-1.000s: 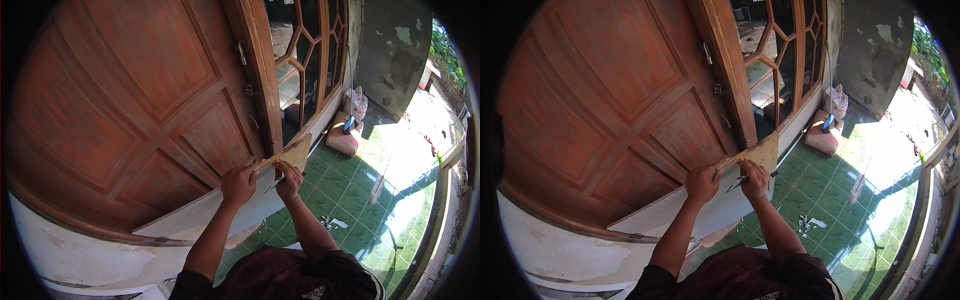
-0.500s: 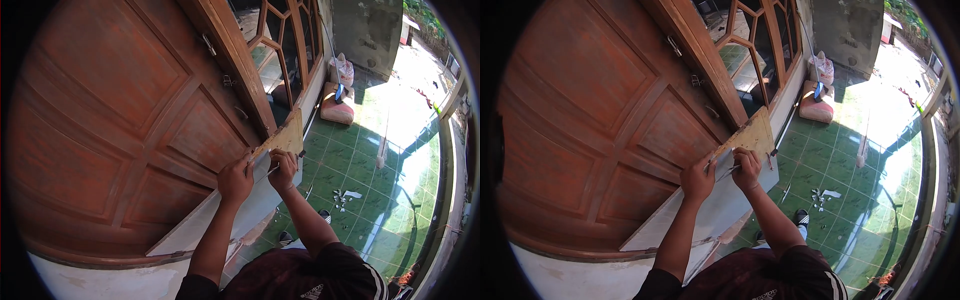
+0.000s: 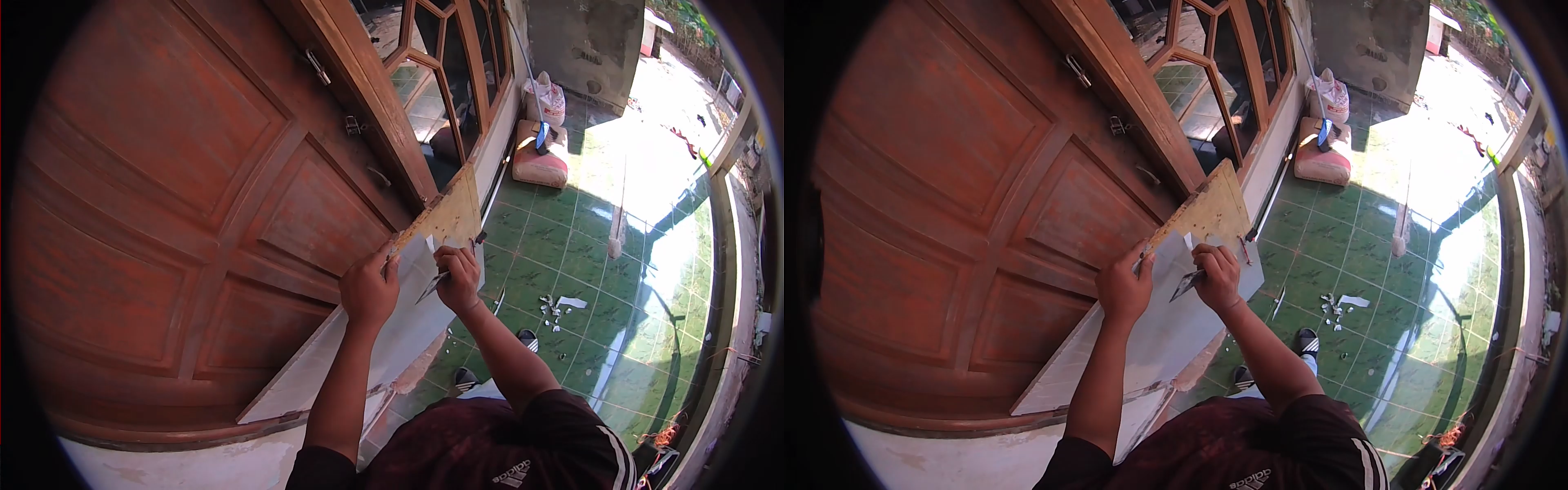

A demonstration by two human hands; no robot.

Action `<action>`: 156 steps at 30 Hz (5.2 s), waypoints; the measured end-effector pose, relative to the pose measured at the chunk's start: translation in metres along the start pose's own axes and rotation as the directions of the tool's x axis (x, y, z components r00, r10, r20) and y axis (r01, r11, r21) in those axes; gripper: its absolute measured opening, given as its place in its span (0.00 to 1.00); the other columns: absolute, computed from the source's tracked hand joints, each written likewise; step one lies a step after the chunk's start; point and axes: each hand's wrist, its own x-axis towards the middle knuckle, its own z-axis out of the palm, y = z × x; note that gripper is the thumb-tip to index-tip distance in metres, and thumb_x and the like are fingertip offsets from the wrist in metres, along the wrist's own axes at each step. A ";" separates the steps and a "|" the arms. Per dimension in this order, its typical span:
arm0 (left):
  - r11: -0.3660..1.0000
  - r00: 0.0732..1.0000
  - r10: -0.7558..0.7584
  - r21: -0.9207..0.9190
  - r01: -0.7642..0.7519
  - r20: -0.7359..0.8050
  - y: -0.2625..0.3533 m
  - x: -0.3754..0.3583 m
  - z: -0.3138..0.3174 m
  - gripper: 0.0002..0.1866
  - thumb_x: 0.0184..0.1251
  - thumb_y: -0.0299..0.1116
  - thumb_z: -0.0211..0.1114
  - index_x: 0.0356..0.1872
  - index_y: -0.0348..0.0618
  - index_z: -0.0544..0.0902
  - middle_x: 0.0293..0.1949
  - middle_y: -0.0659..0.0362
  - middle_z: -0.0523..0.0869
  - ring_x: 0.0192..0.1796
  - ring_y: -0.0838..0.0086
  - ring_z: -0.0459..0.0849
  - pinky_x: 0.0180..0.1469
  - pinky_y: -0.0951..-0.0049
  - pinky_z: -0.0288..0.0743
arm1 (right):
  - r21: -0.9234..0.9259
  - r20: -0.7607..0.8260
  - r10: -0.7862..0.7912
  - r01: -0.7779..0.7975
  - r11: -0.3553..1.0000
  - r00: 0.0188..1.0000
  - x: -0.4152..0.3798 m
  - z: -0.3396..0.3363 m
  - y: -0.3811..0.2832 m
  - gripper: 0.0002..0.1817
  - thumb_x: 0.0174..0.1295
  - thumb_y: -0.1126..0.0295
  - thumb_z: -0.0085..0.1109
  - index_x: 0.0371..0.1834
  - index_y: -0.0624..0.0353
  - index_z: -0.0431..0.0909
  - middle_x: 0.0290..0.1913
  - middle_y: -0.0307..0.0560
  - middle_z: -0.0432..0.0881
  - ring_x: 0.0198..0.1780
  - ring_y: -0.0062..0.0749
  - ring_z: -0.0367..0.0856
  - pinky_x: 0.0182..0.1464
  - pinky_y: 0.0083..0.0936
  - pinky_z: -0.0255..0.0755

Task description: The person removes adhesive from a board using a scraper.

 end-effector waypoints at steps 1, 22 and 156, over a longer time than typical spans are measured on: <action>1.000 1.000 0.005 0.003 -0.005 -0.005 -0.001 0.000 0.001 0.19 0.77 0.42 0.73 0.63 0.47 0.93 0.49 0.45 0.95 0.49 0.46 0.94 0.52 0.53 0.86 | 0.002 0.012 0.008 -0.008 1.000 1.000 -0.004 0.000 0.001 0.18 0.42 0.87 0.65 0.36 0.56 0.77 0.46 0.42 0.90 0.40 0.43 0.84 0.41 0.38 0.74; 0.999 0.999 0.038 0.016 -0.038 -0.035 -0.005 -0.001 0.006 0.18 0.79 0.39 0.71 0.63 0.45 0.92 0.50 0.46 0.96 0.51 0.47 0.94 0.53 0.52 0.86 | -0.121 0.187 0.140 -0.119 0.985 0.972 -0.080 -0.042 0.007 0.18 0.43 0.82 0.70 0.37 0.53 0.79 0.47 0.37 0.89 0.44 0.40 0.86 0.45 0.40 0.75; 0.979 0.974 0.147 0.164 -0.118 -0.171 -0.009 0.001 0.019 0.17 0.75 0.34 0.73 0.62 0.47 0.93 0.49 0.53 0.97 0.45 0.53 0.96 0.47 0.57 0.86 | -0.379 0.839 0.022 0.553 0.742 0.544 0.059 -0.049 0.108 0.18 0.60 0.53 0.78 0.43 0.50 0.84 0.42 0.36 0.85 0.57 0.35 0.84 0.70 0.46 0.66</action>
